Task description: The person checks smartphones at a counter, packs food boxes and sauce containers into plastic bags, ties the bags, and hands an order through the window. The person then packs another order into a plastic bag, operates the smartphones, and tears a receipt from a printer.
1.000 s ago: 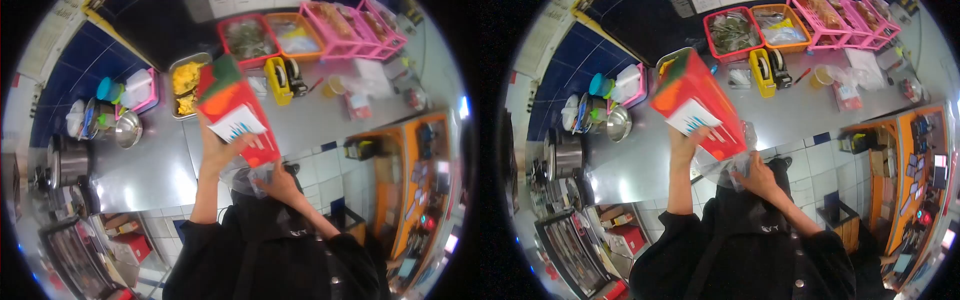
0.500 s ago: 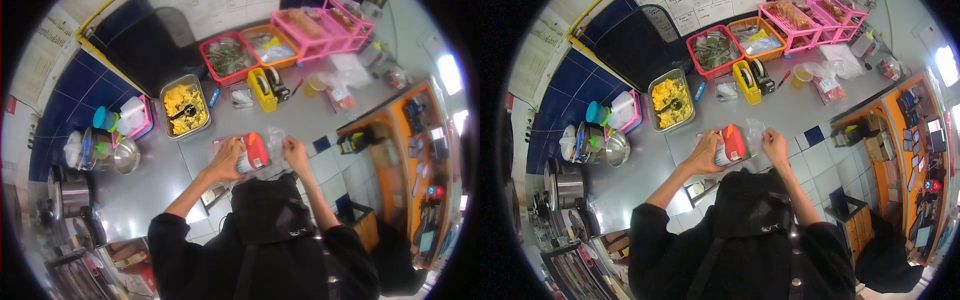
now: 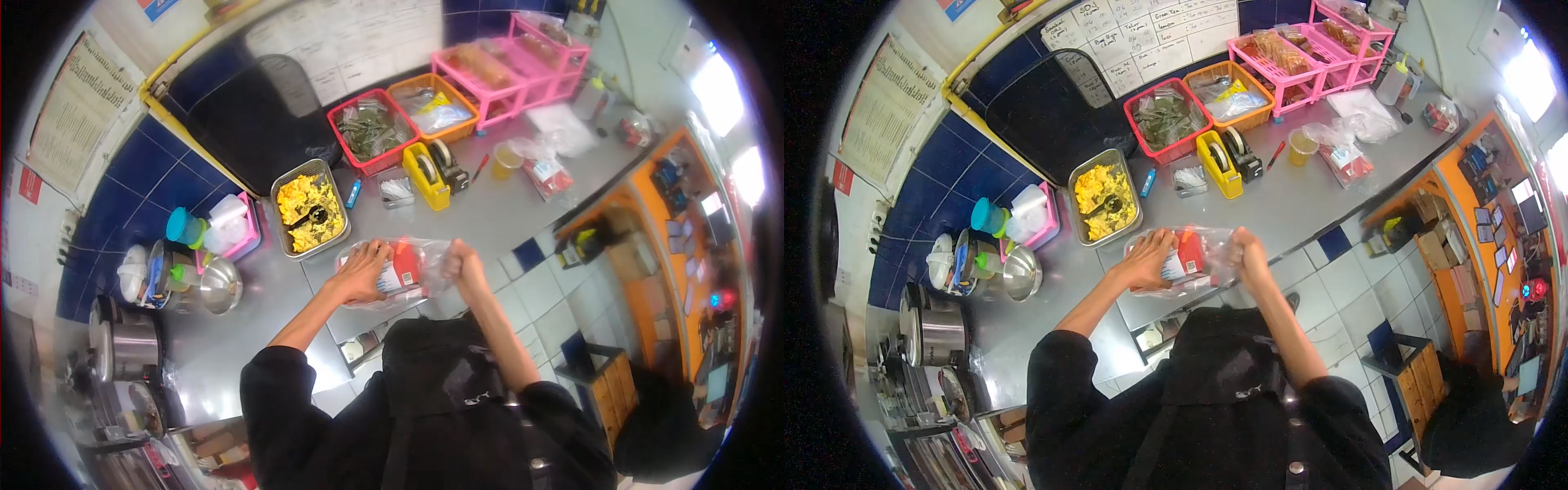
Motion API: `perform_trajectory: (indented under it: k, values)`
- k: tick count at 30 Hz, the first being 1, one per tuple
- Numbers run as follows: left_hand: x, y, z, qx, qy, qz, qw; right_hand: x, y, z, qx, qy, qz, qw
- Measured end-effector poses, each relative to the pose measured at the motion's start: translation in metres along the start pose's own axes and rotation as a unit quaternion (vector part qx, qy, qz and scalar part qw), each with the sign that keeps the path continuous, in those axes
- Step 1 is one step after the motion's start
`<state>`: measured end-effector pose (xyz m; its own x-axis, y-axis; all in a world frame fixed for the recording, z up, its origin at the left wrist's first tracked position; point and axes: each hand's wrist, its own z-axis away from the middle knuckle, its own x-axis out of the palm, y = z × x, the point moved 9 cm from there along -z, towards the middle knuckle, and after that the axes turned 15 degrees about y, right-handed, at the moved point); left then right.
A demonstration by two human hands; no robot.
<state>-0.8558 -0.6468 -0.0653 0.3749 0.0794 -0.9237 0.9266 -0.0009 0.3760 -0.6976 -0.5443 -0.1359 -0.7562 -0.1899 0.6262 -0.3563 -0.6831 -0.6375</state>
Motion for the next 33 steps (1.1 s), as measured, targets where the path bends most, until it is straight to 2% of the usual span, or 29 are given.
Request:
perform_trajectory:
  k: [1, 2, 4, 5, 6, 7, 9, 11, 12, 13, 14, 16, 17, 19, 20, 21, 22, 23, 25, 26, 27, 28, 30, 32, 33]
  values:
    - [0.004, -0.001, -0.001, -0.004, -0.028, 0.01, 1.0, -0.006, -0.004, 0.005, -0.002, 0.001, -0.004, 1.0]
    - [0.0, -0.005, -0.002, 0.002, -0.031, 0.004, 1.0, -0.015, -0.003, 0.009, -0.015, 0.035, 0.1, 0.994]
    - [-0.006, -0.018, -0.009, -0.066, -0.027, 0.109, 0.991, -0.015, -0.011, 0.03, -0.035, 0.075, 0.202, 0.976]
    - [-0.004, -0.015, -0.01, -0.061, -0.029, 0.11, 0.992, 0.004, -0.024, 0.05, -0.174, 0.042, 0.382, 0.907]
    - [-0.005, -0.011, -0.008, -0.047, -0.019, 0.083, 0.995, 0.029, -0.03, 0.068, -0.299, 0.006, 0.542, 0.786]
    - [-0.008, -0.005, -0.003, -0.038, -0.011, 0.058, 0.998, 0.04, -0.027, 0.072, -0.293, 0.008, 0.542, 0.788]
    - [0.006, 0.011, 0.002, -0.029, -0.007, 0.002, 1.0, 0.07, -0.014, 0.077, -0.342, -0.028, 0.647, 0.681]
    - [0.023, 0.022, 0.001, 0.05, -0.019, -0.077, 0.996, 0.055, -0.003, 0.043, -0.366, -0.004, 0.642, 0.674]
    - [0.028, 0.024, 0.0, 0.022, -0.077, -0.077, 0.994, 0.052, -0.024, 0.034, -0.352, 0.051, 0.608, 0.71]
    - [0.031, 0.018, 0.001, 0.014, -0.07, -0.075, 0.995, 0.051, -0.045, 0.029, -0.335, 0.104, 0.574, 0.74]
    - [0.04, 0.012, 0.005, 0.028, -0.052, -0.082, 0.995, 0.062, -0.054, 0.031, -0.335, 0.094, 0.579, 0.738]
    - [0.062, 0.003, 0.009, 0.03, -0.039, -0.085, 0.995, 0.082, -0.071, 0.046, -0.339, 0.113, 0.477, 0.803]
    - [0.073, 0.0, -0.001, 0.019, -0.024, -0.068, 0.997, 0.085, -0.062, 0.044, -0.329, 0.104, 0.482, 0.805]
    - [0.077, -0.01, -0.004, -0.005, -0.014, -0.045, 0.999, 0.088, -0.056, 0.048, -0.376, 0.124, 0.5, 0.77]
    - [0.077, -0.009, -0.005, 0.023, -0.018, -0.063, 0.998, 0.086, -0.057, 0.045, -0.369, 0.114, 0.508, 0.77]
    - [0.075, -0.004, -0.004, 0.052, -0.022, -0.079, 0.995, 0.075, -0.076, 0.05, -0.406, 0.158, 0.481, 0.761]
    - [0.053, 0.003, 0.006, 0.038, -0.046, -0.076, 0.995, 0.063, -0.094, 0.056, -0.441, 0.203, 0.451, 0.749]
    - [0.034, 0.008, 0.015, 0.034, -0.05, -0.07, 0.996, 0.055, -0.099, 0.055, -0.434, 0.203, 0.456, 0.75]
    - [0.009, 0.002, 0.037, 0.01, -0.093, -0.149, 0.984, 0.041, -0.102, 0.059, -0.415, 0.209, 0.476, 0.747]
    - [-0.002, -0.007, 0.055, 0.013, -0.062, -0.151, 0.987, 0.04, -0.097, 0.065, -0.401, 0.21, 0.486, 0.747]
    - [-0.018, -0.012, 0.064, 0.017, -0.022, -0.16, 0.987, 0.055, -0.103, 0.078, -0.455, 0.189, 0.485, 0.723]
    - [-0.029, -0.004, 0.064, 0.012, -0.025, -0.155, 0.987, 0.069, -0.107, 0.091, -0.506, 0.166, 0.481, 0.697]
    - [-0.04, -0.015, 0.08, -0.137, -0.181, -0.168, 0.959, 0.075, -0.106, 0.094, -0.498, 0.158, 0.495, 0.694]
    - [-0.063, 0.004, 0.08, -0.122, -0.158, -0.183, 0.962, 0.08, -0.105, 0.097, -0.493, 0.151, 0.508, 0.69]
    - [-0.072, 0.01, 0.079, -0.105, -0.132, -0.2, 0.965, 0.076, -0.104, 0.097, -0.465, 0.158, 0.506, 0.709]
